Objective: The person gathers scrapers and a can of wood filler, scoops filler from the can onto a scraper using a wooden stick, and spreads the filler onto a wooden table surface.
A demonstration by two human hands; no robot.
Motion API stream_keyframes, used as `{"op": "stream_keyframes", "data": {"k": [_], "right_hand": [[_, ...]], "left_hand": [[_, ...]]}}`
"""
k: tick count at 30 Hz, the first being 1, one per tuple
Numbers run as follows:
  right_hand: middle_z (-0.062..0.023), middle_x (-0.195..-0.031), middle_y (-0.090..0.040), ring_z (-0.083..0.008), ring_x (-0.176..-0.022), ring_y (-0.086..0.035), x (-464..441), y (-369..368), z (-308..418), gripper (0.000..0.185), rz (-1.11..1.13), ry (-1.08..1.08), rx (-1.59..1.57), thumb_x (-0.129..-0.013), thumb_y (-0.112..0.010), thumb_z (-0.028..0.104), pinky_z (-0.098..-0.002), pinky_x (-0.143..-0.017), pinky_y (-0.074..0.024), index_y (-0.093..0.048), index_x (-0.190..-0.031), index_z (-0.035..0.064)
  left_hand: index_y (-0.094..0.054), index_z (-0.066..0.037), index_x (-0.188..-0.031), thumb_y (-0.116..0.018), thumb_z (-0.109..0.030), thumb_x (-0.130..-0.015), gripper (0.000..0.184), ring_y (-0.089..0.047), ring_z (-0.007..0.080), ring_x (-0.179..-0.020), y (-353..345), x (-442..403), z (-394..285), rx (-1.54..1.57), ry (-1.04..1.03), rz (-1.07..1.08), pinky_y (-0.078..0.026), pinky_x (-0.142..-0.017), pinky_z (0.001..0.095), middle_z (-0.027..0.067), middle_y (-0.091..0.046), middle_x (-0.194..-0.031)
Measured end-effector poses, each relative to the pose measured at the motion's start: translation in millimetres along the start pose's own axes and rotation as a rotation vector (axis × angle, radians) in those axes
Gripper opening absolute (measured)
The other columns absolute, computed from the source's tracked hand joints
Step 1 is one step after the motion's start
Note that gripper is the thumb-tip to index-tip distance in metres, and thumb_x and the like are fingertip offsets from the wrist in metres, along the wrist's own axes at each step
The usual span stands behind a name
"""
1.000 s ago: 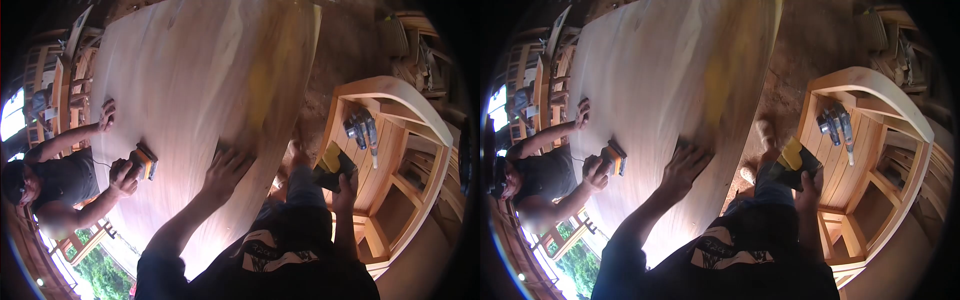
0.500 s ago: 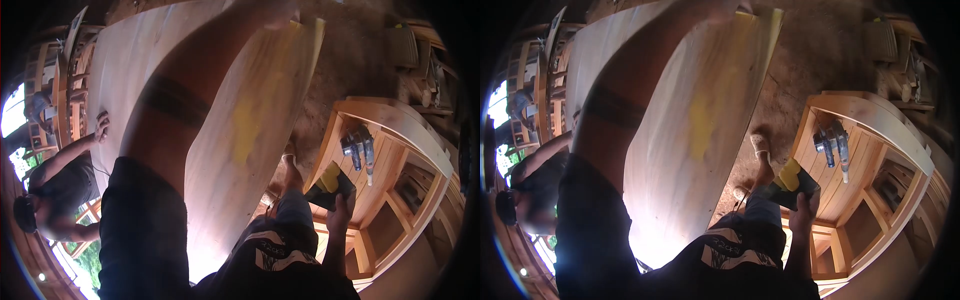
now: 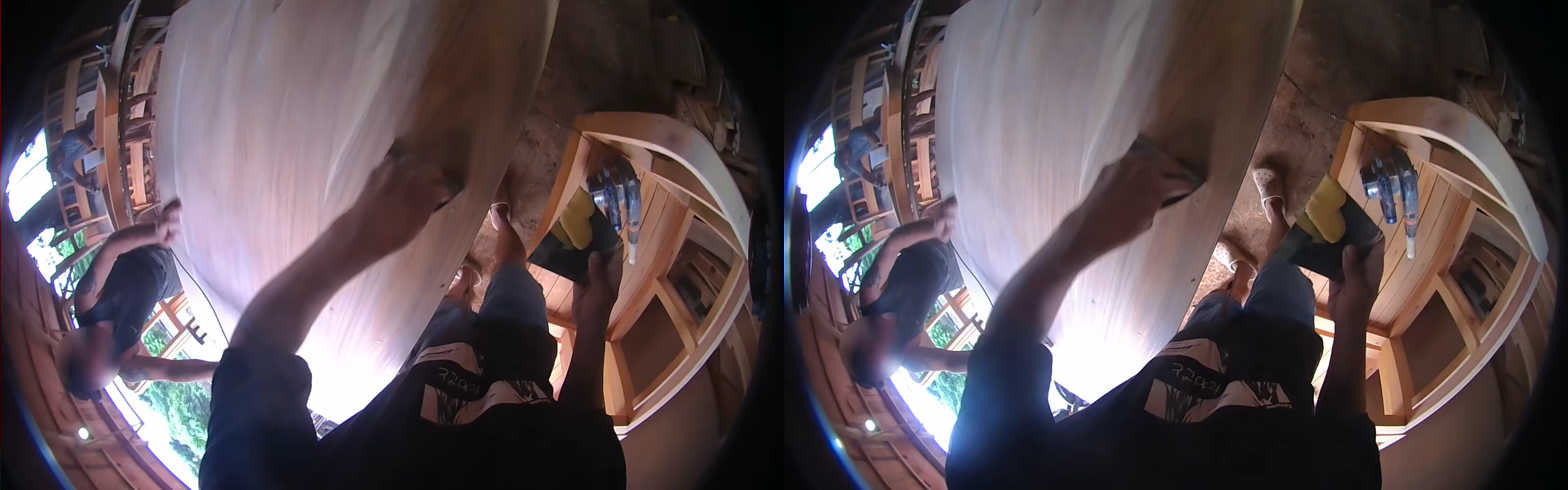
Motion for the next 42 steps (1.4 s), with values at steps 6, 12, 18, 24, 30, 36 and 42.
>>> {"op": "stream_keyframes", "data": {"k": [6, 12, 18, 24, 30, 36, 42], "right_hand": [[-0.0103, -0.123, -0.051, -0.0188, -0.113, -0.053, 49, -18, 12, 0.046, 0.011, 0.103, -0.044, -0.093, -0.051, 0.007, -0.0356, -0.098, -0.0449, -0.035, -0.135, 0.0009], [-0.0109, -0.129, -0.05, -0.0225, -0.119, -0.051, 83, 5, -6, 0.044, 0.074, 0.05, -0.066, -0.094, -0.05, 0.007, -0.0378, -0.101, -0.0417, -0.037, -0.135, 0.0016], [-0.011, -0.129, -0.05, -0.0222, -0.118, -0.052, 92, -7, -3, 0.045, 0.093, 0.1, -0.018, -0.094, -0.051, 0.006, -0.0361, -0.1, -0.0438, -0.038, -0.136, 0.0016], [-0.0107, -0.133, -0.048, -0.0224, -0.118, -0.053, 78, 15, -9, 0.047, -0.069, 0.05, 0.093, -0.096, -0.05, 0.009, -0.035, -0.098, -0.0459, -0.036, -0.139, 0.003], [-0.0108, -0.132, -0.049, -0.0209, -0.121, -0.05, 69, -38, -1, 0.048, 0.117, 0.105, 0.086, -0.096, -0.052, 0.011, -0.0383, -0.102, -0.0407, -0.034, -0.139, 0.0022], [-0.0095, -0.131, -0.05, -0.0188, -0.12, -0.051, 105, -72, -25, 0.042, 0.179, 0.144, 0.063, -0.096, -0.049, 0.006, -0.0361, -0.101, -0.0419, -0.039, -0.137, 0.003], [-0.0088, -0.128, -0.05, -0.0204, -0.117, -0.052, 163, -67, -56, 0.046, 0.091, 0.148, -0.02, -0.093, -0.052, 0.004, -0.0385, -0.099, -0.0448, -0.038, -0.137, 0.0043]], "left_hand": [[-0.066, -0.013, -0.113, -0.058, 0.005, -0.075, 0.044, -0.055, 0.0288, -0.115, -37, 124, -51, -0.014, 0.109, -0.025, -0.044, -0.099, 0.0434, 0.0075, -0.061, -0.12], [-0.063, -0.015, -0.118, -0.052, -0.004, -0.082, 0.039, -0.06, 0.0254, -0.105, -32, 142, -34, 0.036, 0.071, 0.121, -0.048, -0.09, 0.0424, 0.0084, -0.065, -0.106], [-0.065, -0.021, -0.117, -0.048, 0.009, -0.079, 0.051, -0.062, 0.0264, -0.104, 45, -42, 14, -0.105, 0.062, 0.008, -0.052, -0.084, 0.0398, 0.0049, -0.065, -0.116], [-0.069, -0.017, -0.107, -0.053, 0.007, -0.077, 0.041, -0.063, 0.028, -0.097, 23, -15, -5, -0.098, 0.203, 0.226, -0.05, -0.087, 0.04, 0.0093, -0.067, -0.105], [-0.069, -0.012, -0.103, -0.057, 0.002, -0.077, 0.032, -0.059, 0.0275, -0.108, -42, 136, -25, 0.088, 0.148, -0.072, -0.046, -0.092, 0.0414, 0.0071, -0.064, -0.109], [-0.066, -0.014, -0.111, -0.06, -0.003, -0.076, 0.037, -0.051, 0.0301, -0.117, -99, 272, -68, -0.021, 0.242, -0.17, -0.042, -0.099, 0.0448, 0.0066, -0.058, -0.121], [-0.065, -0.017, -0.116, -0.055, 0.006, -0.075, 0.049, -0.051, 0.026, -0.117, -87, 319, -76, 0.079, 0.188, -0.113, -0.043, -0.1, 0.0405, 0.0035, -0.062, -0.12]]}}
Point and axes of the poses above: each hand's wrist, its own x-axis away from the middle knuckle, its own y-axis out of the back of the hand, z = x × y, the point moved 4 cm from there along -x, towards the middle knuckle
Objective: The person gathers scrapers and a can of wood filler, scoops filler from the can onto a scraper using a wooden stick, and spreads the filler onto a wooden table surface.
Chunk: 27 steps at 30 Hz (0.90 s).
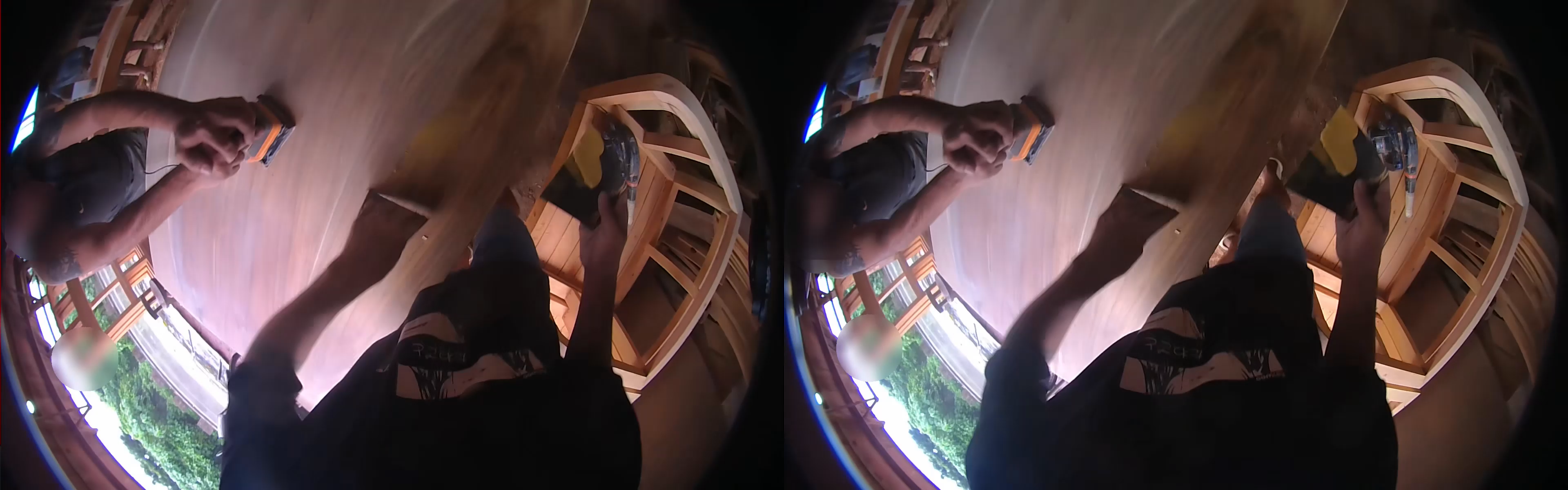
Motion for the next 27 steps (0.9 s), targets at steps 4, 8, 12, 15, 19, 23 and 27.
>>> {"op": "stream_keyframes", "data": {"k": [4, 8, 12, 15, 19, 23, 27], "right_hand": [[-0.01, -0.128, -0.051, -0.0216, -0.119, -0.052, 36, 19, -16, 0.044, 0.01, -0.029, 0.024, -0.094, -0.05, 0.007, -0.0377, -0.1, -0.0448, -0.038, -0.136, 0.003], [-0.0102, -0.129, -0.051, -0.0213, -0.117, -0.054, 41, 19, -20, 0.047, 0.08, -0.024, 0.054, -0.094, -0.053, 0.013, -0.0373, -0.099, -0.0457, -0.038, -0.137, 0.0028], [-0.0097, -0.127, -0.053, -0.0191, -0.114, -0.056, 48, 29, -20, 0.043, 0.003, -0.057, 0.099, -0.095, -0.052, 0.012, -0.0343, -0.093, -0.0495, -0.039, -0.135, 0.0025], [-0.0104, -0.126, -0.053, -0.02, -0.114, -0.056, 56, 36, -24, 0.039, -0.024, -0.056, 0.078, -0.095, -0.048, 0.008, -0.0352, -0.095, -0.0493, -0.04, -0.133, 0.0022], [-0.0113, -0.126, -0.052, -0.0213, -0.115, -0.055, 67, 34, -32, 0.038, 0.022, -0.042, 0.055, -0.096, -0.047, 0.007, -0.0362, -0.097, -0.0485, -0.039, -0.133, 0.0012], [-0.0101, -0.125, -0.053, -0.0188, -0.116, -0.053, 84, 26, -37, 0.039, 0.004, -0.06, 0.052, -0.096, -0.048, 0.011, -0.0341, -0.1, -0.0441, -0.041, -0.133, 0.001], [-0.0117, -0.127, -0.051, -0.0208, -0.117, -0.053, 97, 33, -36, 0.04, 0.035, -0.036, 0.079, -0.096, -0.046, 0.008, -0.035, -0.1, -0.0438, -0.039, -0.134, -0.0003]], "left_hand": [[-0.065, -0.019, -0.116, -0.052, 0.0, -0.079, 0.044, -0.061, 0.0279, -0.098, 43, -111, 18, -0.129, -0.155, -0.16, -0.051, -0.085, 0.0402, 0.0042, -0.065, -0.114], [-0.067, -0.021, -0.113, -0.055, -0.002, -0.079, 0.041, -0.062, 0.0289, -0.099, 66, -231, 19, -0.227, -0.012, 0.097, -0.052, -0.081, 0.0418, 0.0074, -0.065, -0.107], [-0.07, -0.009, -0.102, -0.056, -0.017, -0.086, 0.022, -0.067, 0.0313, -0.091, 53, -216, 22, -0.11, -0.123, 0.14, -0.052, -0.077, 0.045, 0.0154, -0.069, -0.096], [-0.07, -0.018, -0.106, -0.054, -0.002, -0.082, 0.032, -0.063, 0.026, -0.102, 26, -158, 16, -0.241, -0.035, 0.186, -0.053, -0.081, 0.0425, 0.008, -0.066, -0.097], [-0.069, -0.013, -0.108, -0.052, 0.0, -0.079, 0.037, -0.059, 0.0304, -0.105, -14, -53, 10, -0.178, -0.008, 0.363, -0.049, -0.087, 0.0432, 0.0107, -0.061, -0.111], [-0.063, -0.013, -0.119, -0.055, -0.005, -0.077, 0.043, -0.055, 0.0289, -0.113, -44, 52, -11, -0.215, -0.028, 0.018, -0.043, -0.097, 0.0426, 0.0076, -0.061, -0.116], [-0.063, -0.012, -0.12, -0.053, -0.003, -0.082, 0.04, -0.055, 0.0266, -0.112, -42, 100, -7, -0.138, -0.039, 0.135, -0.043, -0.098, 0.0397, 0.0066, -0.062, -0.119]]}}
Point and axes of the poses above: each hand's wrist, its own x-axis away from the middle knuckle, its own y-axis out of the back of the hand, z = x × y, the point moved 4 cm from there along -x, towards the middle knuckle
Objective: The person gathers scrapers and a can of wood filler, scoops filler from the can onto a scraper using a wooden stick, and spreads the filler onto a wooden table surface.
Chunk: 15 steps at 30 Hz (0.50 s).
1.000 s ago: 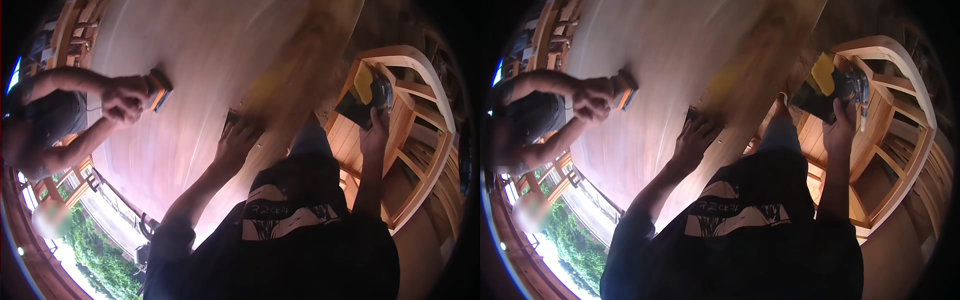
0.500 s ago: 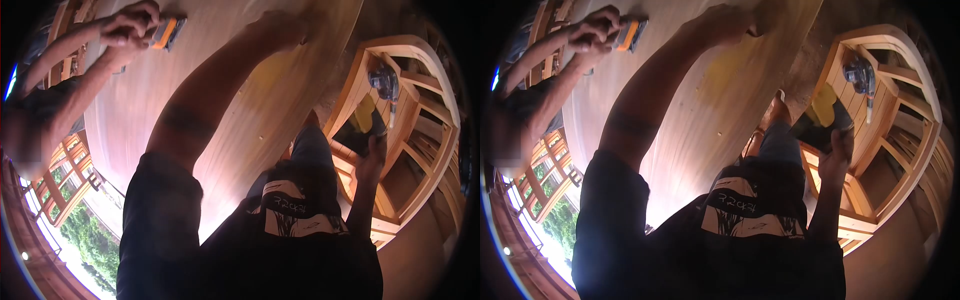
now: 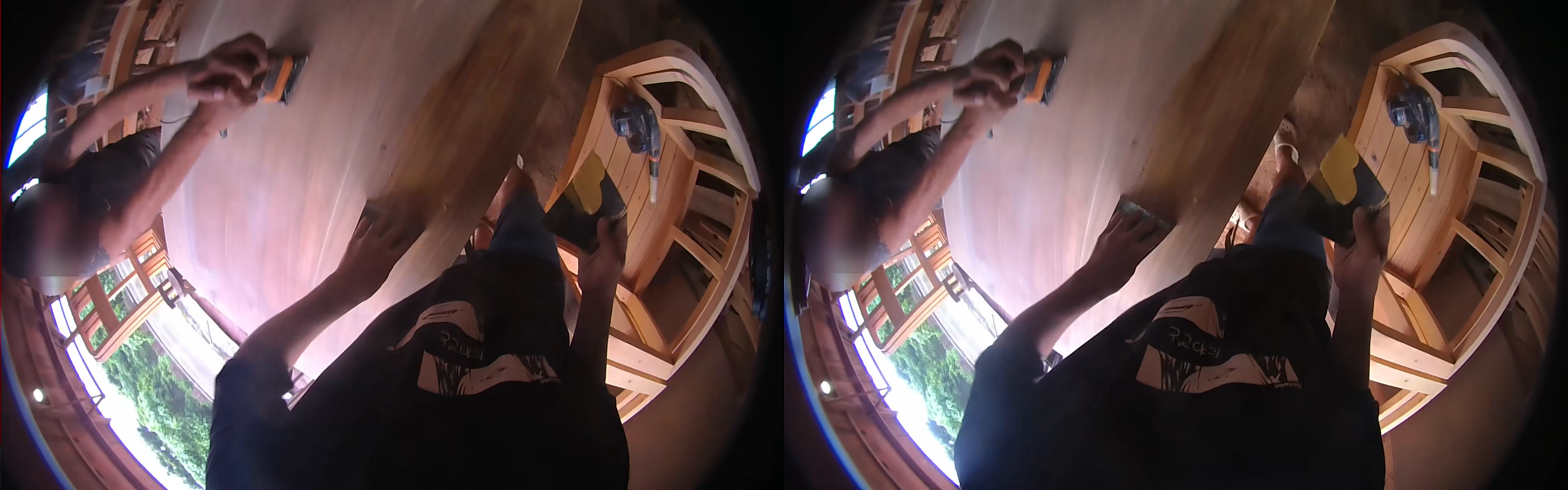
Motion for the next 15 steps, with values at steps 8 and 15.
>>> {"op": "stream_keyframes", "data": {"k": [8, 15], "right_hand": [[-0.0123, -0.128, -0.051, -0.0229, -0.118, -0.053, 15, 18, 10, 0.043, -0.049, 0.045, 0.052, -0.094, -0.048, 0.006, -0.0373, -0.099, -0.046, -0.039, -0.135, 0.0008], [-0.0141, -0.125, -0.052, -0.0237, -0.113, -0.056, 19, 34, 3, 0.035, -0.072, 0.109, 0.121, -0.095, -0.049, 0.007, -0.0352, -0.095, -0.0477, -0.044, -0.129, -0.0015]], "left_hand": [[-0.066, -0.024, -0.114, -0.053, 0.001, -0.079, 0.045, -0.062, 0.0291, -0.102, 107, -209, 48, -0.126, 0.058, 0.035, -0.052, -0.086, 0.0422, 0.0081, -0.065, -0.113], [-0.067, -0.021, -0.114, -0.054, -0.001, -0.081, 0.041, -0.061, 0.0325, -0.103, 48, -146, 21, -0.072, -0.02, 0.031, -0.05, -0.087, 0.044, 0.0111, -0.063, -0.115]]}}
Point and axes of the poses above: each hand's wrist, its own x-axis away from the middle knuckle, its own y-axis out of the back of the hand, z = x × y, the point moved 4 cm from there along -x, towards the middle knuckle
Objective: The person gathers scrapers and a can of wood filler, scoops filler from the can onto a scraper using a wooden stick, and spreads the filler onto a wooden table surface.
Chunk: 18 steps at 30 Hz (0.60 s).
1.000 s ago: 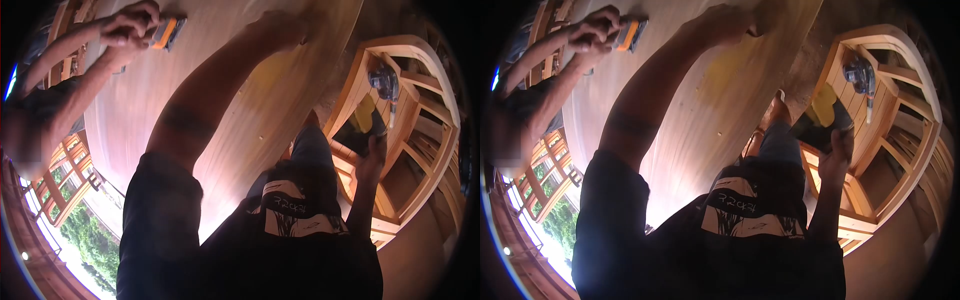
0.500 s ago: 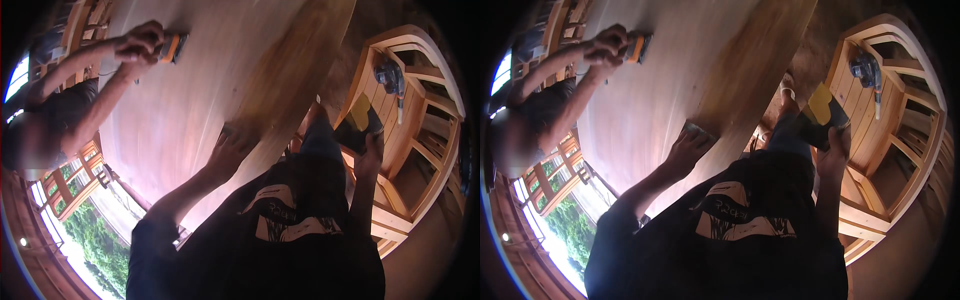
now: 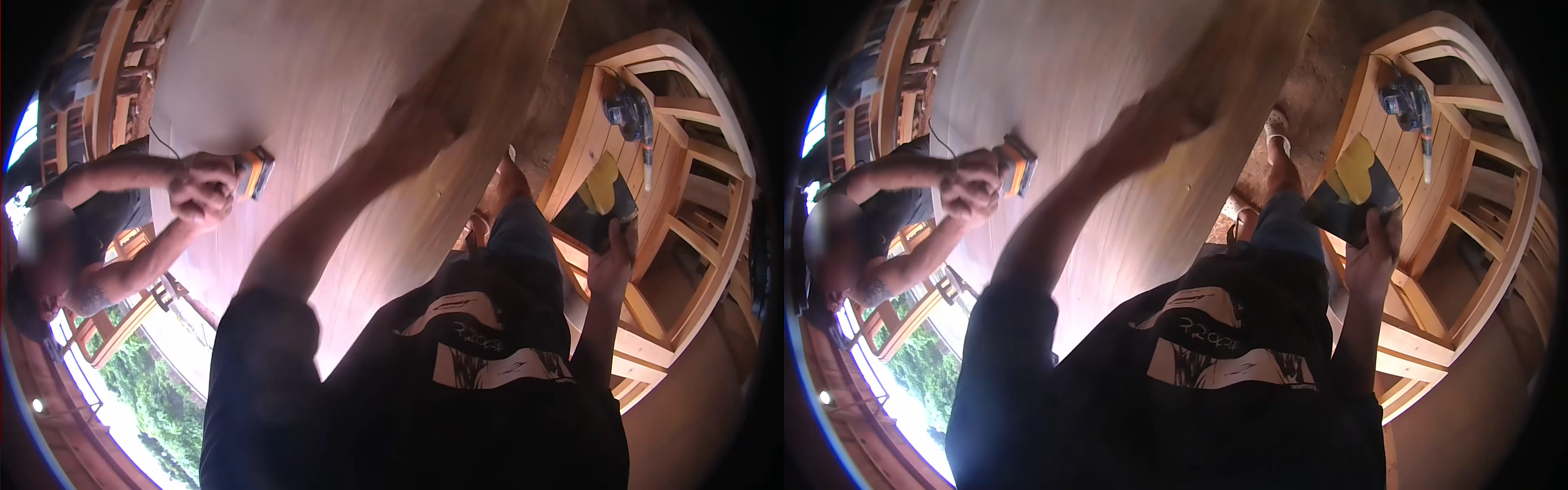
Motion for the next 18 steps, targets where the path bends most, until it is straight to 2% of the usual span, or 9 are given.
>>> {"op": "stream_keyframes", "data": {"k": [1, 3, 5, 8, 11, 12, 14, 16, 18], "right_hand": [[-0.0148, -0.125, -0.053, -0.0238, -0.112, -0.056, 3, -2, 0, 0.033, -0.01, -0.016, -0.043, -0.096, -0.049, 0.006, -0.0343, -0.095, -0.0474, -0.045, -0.127, -0.0026], [-0.0159, -0.124, -0.053, -0.0228, -0.111, -0.056, 2, -14, 2, 0.031, 0.012, -0.118, -0.272, -0.096, -0.048, 0.007, -0.0335, -0.095, -0.0468, -0.046, -0.125, -0.0044], [-0.0121, -0.126, -0.053, -0.021, -0.117, -0.053, 3, -9, -4, 0.036, 0.053, -0.099, -0.148, -0.096, -0.047, 0.01, -0.0354, -0.1, -0.0437, -0.043, -0.131, -0.0011], [-0.0106, -0.127, -0.052, -0.0201, -0.119, -0.052, 7, -9, -6, 0.039, 0.057, -0.02, 0.02, -0.096, -0.046, 0.012, -0.036, -0.101, -0.0423, -0.041, -0.133, 0.0002], [-0.011, -0.127, -0.052, -0.0206, -0.119, -0.052, 9, -14, 3, 0.039, 0.06, 0.017, 0.181, -0.097, -0.046, 0.012, -0.036, -0.102, -0.0419, -0.042, -0.133, 0.0005], [-0.0112, -0.127, -0.053, -0.0208, -0.119, -0.052, 9, -15, 6, 0.039, 0.074, 0.021, 0.238, -0.097, -0.046, 0.012, -0.0362, -0.102, -0.0416, -0.042, -0.133, 0.0007], [-0.0113, -0.128, -0.052, -0.0216, -0.12, -0.052, 9, 2, 3, 0.039, 0.118, 0.34, 0.721, -0.097, -0.047, 0.012, -0.0369, -0.103, -0.04, -0.041, -0.134, 0.0018], [-0.0117, -0.13, -0.051, -0.0229, -0.122, -0.049, 9, 10, -4, 0.042, 0.108, 0.286, 0.567, -0.095, -0.05, 0.011, -0.0382, -0.106, -0.0366, -0.041, -0.136, 0.0035], [-0.0122, -0.133, -0.048, -0.0247, -0.126, -0.046, 5, 0, -3, 0.047, 0.056, -0.159, -0.202, -0.093, -0.054, 0.009, -0.0401, -0.11, -0.0313, -0.04, -0.138, 0.0056]], "left_hand": [[-0.066, -0.02, -0.115, -0.054, -0.001, -0.082, 0.04, -0.06, 0.032, -0.106, -22, 33, -3, 0.033, -0.072, -0.158, -0.048, -0.091, 0.0442, 0.0105, -0.063, -0.114], [-0.065, -0.016, -0.117, -0.052, 0.0, -0.081, 0.041, -0.056, 0.0286, -0.112, -29, 92, -25, 0.051, -0.077, -0.072, -0.041, -0.1, 0.045, 0.008, -0.063, -0.114], [-0.064, -0.014, -0.118, -0.052, 0.0, -0.079, 0.043, -0.055, 0.0257, -0.113, -47, 133, -35, 0.098, -0.07, -0.022, -0.037, -0.103, 0.0461, 0.0055, -0.065, -0.114], [-0.066, -0.013, -0.111, -0.052, -0.008, -0.081, 0.033, -0.057, 0.0217, -0.109, -54, 137, -28, 0.142, -0.063, 0.121, -0.033, -0.104, 0.0487, 0.003, -0.064, -0.114], [-0.065, -0.011, -0.111, -0.053, -0.008, -0.081, 0.033, -0.057, 0.0217, -0.109, -9, 86, -23, 0.13, -0.103, -0.144, -0.034, -0.105, 0.0471, 0.0028, -0.062, -0.117], [-0.065, -0.011, -0.112, -0.054, -0.008, -0.08, 0.034, -0.057, 0.024, -0.108, -9, 81, -21, 0.163, -0.066, -0.166, -0.035, -0.105, 0.046, 0.004, -0.063, -0.115], [-0.064, -0.012, -0.114, -0.055, -0.008, -0.079, 0.036, -0.056, 0.0249, -0.108, -30, 100, -24, 0.069, -0.056, -0.248, -0.035, -0.105, 0.0463, 0.0047, -0.063, -0.113], [-0.063, -0.014, -0.118, -0.058, -0.009, -0.078, 0.041, -0.053, 0.0257, -0.116, -64, 137, -30, 0.004, 0.012, -0.241, -0.032, -0.11, 0.0464, 0.0054, -0.062, -0.114], [-0.057, -0.018, -0.13, -0.063, -0.005, -0.074, 0.058, -0.044, 0.0273, -0.131, -91, 179, -33, 0.131, -0.026, -0.193, -0.03, -0.112, 0.0507, 0.0098, -0.054, -0.132]]}}
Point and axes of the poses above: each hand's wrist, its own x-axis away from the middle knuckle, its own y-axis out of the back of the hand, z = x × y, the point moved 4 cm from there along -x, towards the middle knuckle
